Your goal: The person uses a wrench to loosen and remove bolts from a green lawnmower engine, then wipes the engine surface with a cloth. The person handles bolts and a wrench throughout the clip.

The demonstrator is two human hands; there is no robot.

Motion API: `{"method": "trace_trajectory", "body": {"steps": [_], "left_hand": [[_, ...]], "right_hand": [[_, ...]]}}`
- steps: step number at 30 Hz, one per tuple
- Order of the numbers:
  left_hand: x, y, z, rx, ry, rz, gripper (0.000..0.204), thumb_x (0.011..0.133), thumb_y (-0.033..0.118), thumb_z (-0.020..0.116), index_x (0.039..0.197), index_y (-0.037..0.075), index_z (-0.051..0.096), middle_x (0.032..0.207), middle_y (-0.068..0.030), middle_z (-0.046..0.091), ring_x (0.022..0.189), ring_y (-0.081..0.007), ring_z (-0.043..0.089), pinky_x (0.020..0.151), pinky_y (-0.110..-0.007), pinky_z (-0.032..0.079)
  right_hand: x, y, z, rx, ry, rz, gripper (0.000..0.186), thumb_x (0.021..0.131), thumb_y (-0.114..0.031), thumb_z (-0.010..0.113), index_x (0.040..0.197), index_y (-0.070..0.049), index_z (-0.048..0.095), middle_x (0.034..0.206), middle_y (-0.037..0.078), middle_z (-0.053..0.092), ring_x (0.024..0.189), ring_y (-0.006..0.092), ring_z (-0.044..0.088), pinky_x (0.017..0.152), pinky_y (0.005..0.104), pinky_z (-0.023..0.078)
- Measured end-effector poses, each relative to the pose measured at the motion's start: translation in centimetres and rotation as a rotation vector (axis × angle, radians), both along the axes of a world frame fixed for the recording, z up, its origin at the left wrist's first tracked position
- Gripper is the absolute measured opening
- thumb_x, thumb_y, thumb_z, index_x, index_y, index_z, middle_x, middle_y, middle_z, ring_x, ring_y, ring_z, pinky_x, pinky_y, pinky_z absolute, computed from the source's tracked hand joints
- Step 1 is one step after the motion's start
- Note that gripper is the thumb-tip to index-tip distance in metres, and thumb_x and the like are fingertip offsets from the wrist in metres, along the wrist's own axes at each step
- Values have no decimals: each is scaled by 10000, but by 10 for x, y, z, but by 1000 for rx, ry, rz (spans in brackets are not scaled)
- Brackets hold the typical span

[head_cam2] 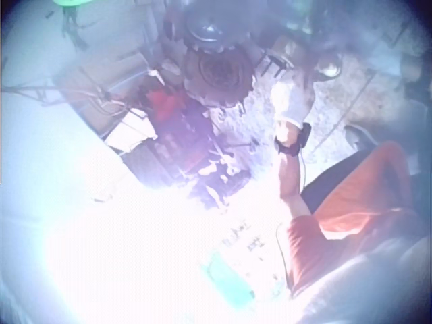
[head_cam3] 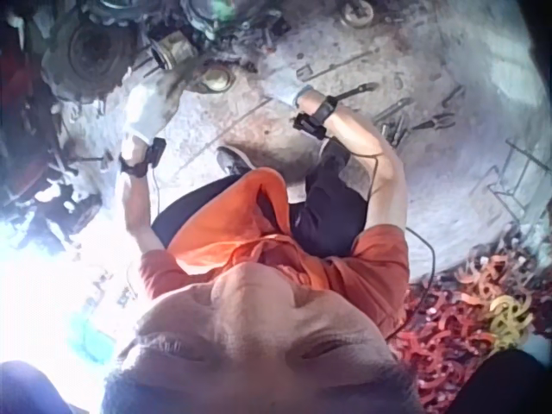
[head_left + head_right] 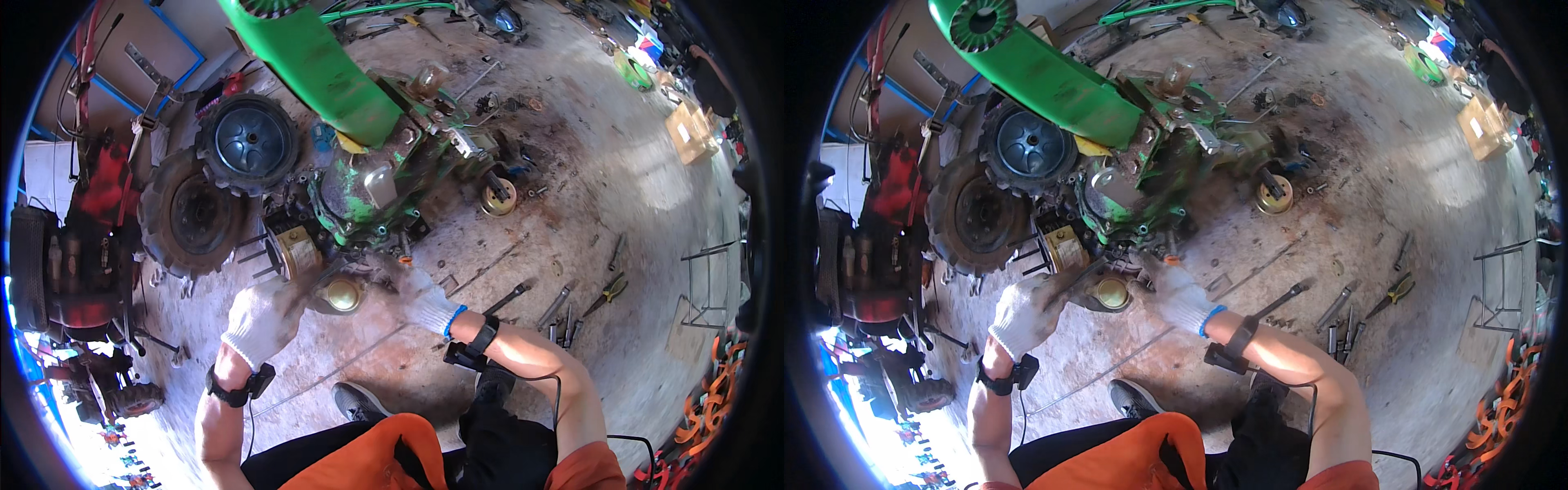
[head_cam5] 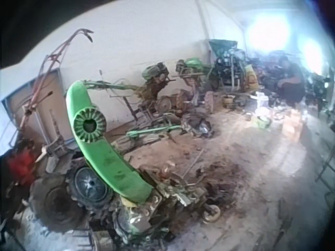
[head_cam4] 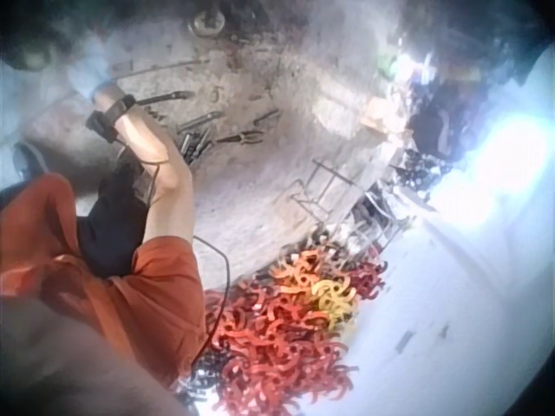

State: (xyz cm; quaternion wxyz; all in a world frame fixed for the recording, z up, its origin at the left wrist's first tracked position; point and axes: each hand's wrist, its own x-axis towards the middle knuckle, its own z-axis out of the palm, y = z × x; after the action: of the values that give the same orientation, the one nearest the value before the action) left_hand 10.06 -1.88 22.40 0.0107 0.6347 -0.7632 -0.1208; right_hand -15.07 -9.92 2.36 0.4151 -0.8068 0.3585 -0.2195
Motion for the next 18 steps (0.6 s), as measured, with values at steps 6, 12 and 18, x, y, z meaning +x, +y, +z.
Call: {"method": "trace_trajectory", "body": {"steps": [6,12,18], "left_hand": [[-6,-25,-12,69,-68,5,349,1035,225,681,1363,157,780,1004,-199,771,913,-413,743,791,-517,596],[-4,-46,-4,180,-108,-31,303,1034,272,683,1285,148,800,995,-186,768,952,-408,752,818,-532,599],[-8,-71,10,212,-344,-24,334,1049,408,694,1282,205,821,994,-149,780,942,-390,769,840,-519,617]], "right_hand": [[-2,-9,27,270,42,-29,734,1090,-534,637,1675,-128,461,1222,296,766,1067,493,749,918,560,605],[5,-16,19,176,5,-47,716,1093,-537,621,1664,-128,477,1121,292,783,999,496,760,878,576,612],[0,-15,9,34,86,13,653,1117,-485,587,1655,-126,499,996,275,775,888,469,754,814,583,606]]}}
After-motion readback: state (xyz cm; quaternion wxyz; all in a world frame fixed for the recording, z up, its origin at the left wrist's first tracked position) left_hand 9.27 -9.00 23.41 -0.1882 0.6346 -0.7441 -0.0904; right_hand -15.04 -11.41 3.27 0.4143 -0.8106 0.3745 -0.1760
